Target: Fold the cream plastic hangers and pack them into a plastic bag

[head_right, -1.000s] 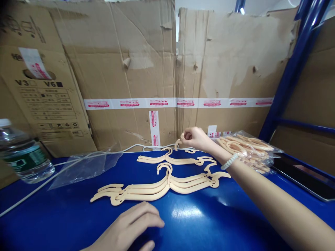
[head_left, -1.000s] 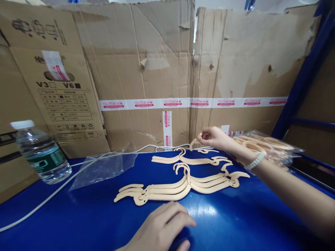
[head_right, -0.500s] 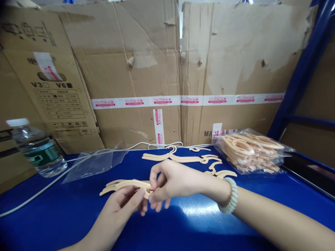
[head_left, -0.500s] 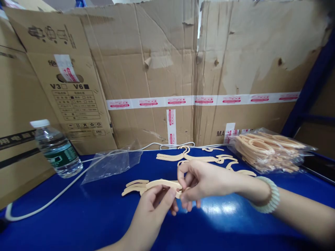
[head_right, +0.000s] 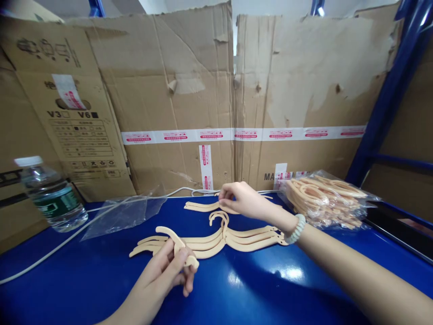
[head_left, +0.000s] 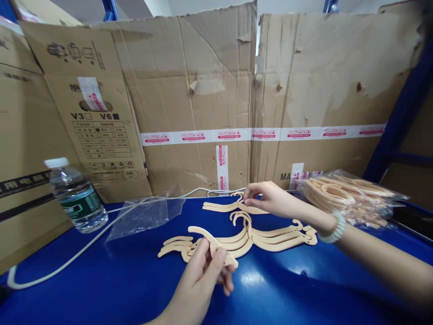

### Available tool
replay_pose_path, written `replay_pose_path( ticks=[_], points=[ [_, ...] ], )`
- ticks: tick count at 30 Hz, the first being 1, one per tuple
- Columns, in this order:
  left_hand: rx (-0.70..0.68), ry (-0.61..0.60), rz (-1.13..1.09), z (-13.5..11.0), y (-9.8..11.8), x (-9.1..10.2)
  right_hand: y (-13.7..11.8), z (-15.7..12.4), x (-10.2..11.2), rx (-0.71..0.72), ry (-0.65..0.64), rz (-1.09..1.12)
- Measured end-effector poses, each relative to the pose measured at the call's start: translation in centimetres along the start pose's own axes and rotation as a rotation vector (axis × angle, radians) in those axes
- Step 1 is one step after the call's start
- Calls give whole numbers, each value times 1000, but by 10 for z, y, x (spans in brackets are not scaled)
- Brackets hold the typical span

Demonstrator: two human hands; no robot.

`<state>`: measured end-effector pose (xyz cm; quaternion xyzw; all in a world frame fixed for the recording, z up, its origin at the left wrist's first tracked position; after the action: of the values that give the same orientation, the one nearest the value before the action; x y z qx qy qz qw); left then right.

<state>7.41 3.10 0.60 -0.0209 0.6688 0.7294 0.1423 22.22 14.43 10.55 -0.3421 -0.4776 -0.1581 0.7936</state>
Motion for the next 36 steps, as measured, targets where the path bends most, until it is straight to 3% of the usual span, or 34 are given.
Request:
replay_pose_path(
  ticks=[2, 5, 10, 21, 31, 36],
  points=[
    [-1, 18, 3, 0, 0, 1, 24, 4, 2, -40, 15, -119],
    [-17, 22, 48, -1, 4, 1, 53, 6, -10, -88, -60, -238],
    [3, 81, 75, -3, 11, 0, 76, 6, -33, -147, -188, -337],
    [-38, 145, 117, -6, 17, -1, 78, 5, -43, -154, -250, -330],
    [-94, 148, 143, -4, 22, 1, 74, 9, -27, -140, -115, -47],
    [-110, 92, 197, -1, 22, 5, 67, 12, -8, -89, -22, 112]
  ],
)
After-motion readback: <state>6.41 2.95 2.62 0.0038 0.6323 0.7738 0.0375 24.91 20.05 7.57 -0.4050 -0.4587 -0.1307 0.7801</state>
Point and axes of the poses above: each hand's wrist, its own z-axis towards the middle knuckle, its own x-axis out of the back of the hand, y = z × x, the point moved 7 cm from there along z, towards the middle knuckle, and after that the axes turned 4 degrees about -z, right-handed, at the moved point
